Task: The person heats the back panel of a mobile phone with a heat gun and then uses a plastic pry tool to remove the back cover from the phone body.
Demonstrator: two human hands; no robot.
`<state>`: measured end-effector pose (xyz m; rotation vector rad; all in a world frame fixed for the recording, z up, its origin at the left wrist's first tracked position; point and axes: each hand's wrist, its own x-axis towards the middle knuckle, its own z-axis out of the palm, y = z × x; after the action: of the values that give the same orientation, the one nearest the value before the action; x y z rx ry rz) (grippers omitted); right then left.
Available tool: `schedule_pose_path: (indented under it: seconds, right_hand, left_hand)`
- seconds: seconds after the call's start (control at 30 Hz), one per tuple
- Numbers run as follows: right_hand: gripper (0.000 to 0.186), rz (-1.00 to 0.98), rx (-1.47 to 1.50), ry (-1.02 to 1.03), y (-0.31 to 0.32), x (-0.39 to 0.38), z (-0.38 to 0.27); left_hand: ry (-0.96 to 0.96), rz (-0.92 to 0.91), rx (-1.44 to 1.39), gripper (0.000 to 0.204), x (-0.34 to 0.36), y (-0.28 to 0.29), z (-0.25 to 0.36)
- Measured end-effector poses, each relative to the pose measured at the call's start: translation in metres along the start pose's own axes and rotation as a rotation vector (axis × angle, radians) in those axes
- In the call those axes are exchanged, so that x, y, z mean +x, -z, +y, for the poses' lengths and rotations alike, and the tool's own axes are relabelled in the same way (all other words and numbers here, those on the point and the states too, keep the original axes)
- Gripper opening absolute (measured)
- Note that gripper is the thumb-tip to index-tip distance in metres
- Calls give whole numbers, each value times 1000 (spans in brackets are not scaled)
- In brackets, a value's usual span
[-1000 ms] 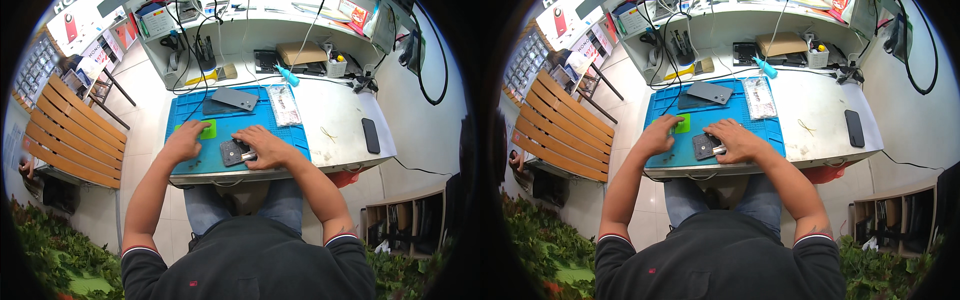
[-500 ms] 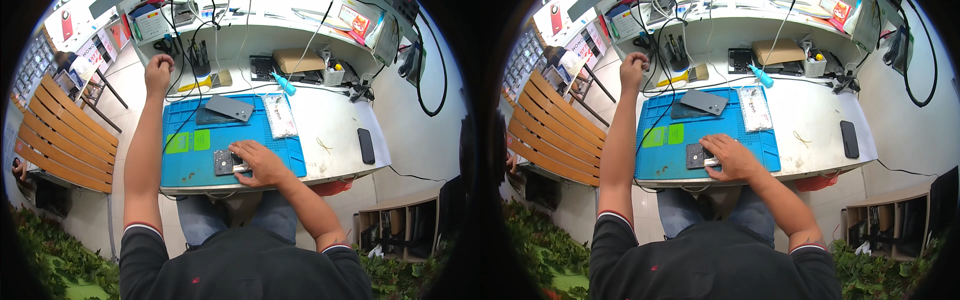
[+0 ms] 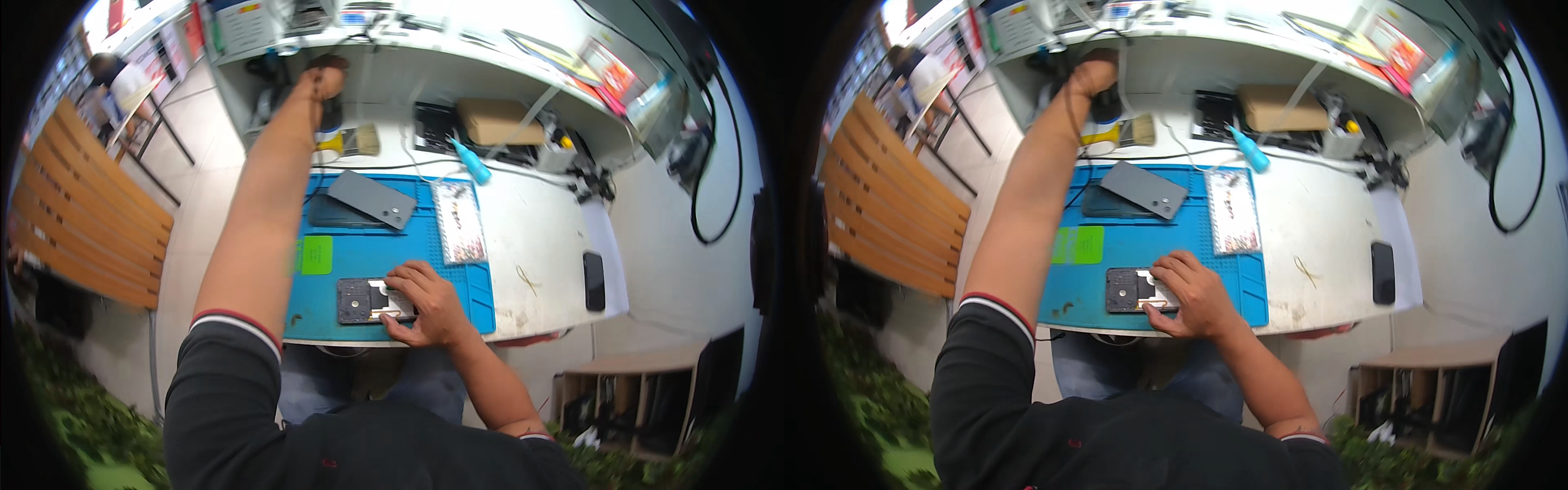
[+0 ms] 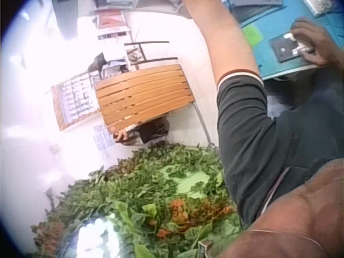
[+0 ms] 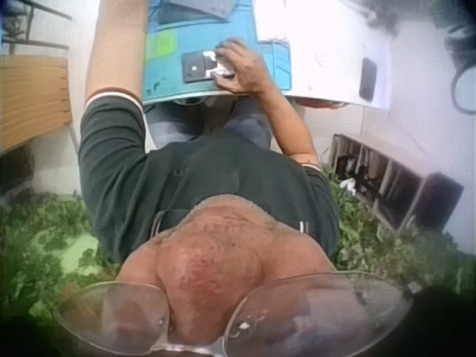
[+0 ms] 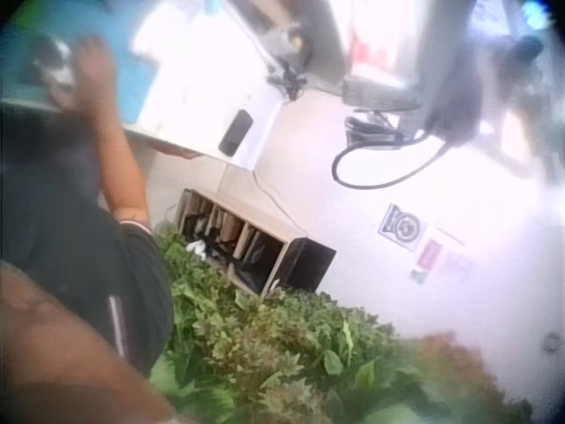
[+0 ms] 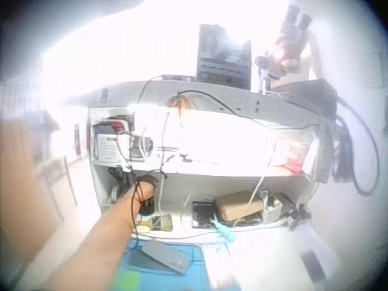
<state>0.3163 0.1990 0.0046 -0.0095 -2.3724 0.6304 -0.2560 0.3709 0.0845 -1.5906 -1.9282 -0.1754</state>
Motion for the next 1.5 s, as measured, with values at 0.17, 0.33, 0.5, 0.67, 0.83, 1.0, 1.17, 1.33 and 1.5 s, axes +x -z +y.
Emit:
schedule_pose_path:
  seconds: [0.17,0.33,0.5,0.67,0.83,1.0,1.17,1.33,1.5]
  right_hand:
    - [46,-22,-39,-90,2,-7,16]
    - [42,-19,-63,-139,3,-11,22]
    - [39,8,-37,-127,1,-7,17]
    - [43,-1,-18,-146,-5,-13,19]
    - [55,102,-61,6,14,-8,5]
    - [47,-396,374,122,65,-36,-37]
    - [30,-1042,547,-283,96,-117,-76]
    - [13,-711,323,-315,90,-160,-60]
    - [10,-1007,443,-411,69,-115,-59]
  left_hand:
    - [272,225,-391,26,-6,-23,72]
    - [243,240,-246,24,-50,60,96]
    - [64,860,-377,17,-129,142,88]
    - [213,868,-465,23,-239,232,86]
    - [125,430,-625,27,-320,285,151]
    - [147,130,-840,48,-370,261,189]
    - [278,87,-1058,75,-384,234,206]
    - [382,239,-1249,76,-376,238,216]
    - [300,308,-1488,79,-352,214,249]
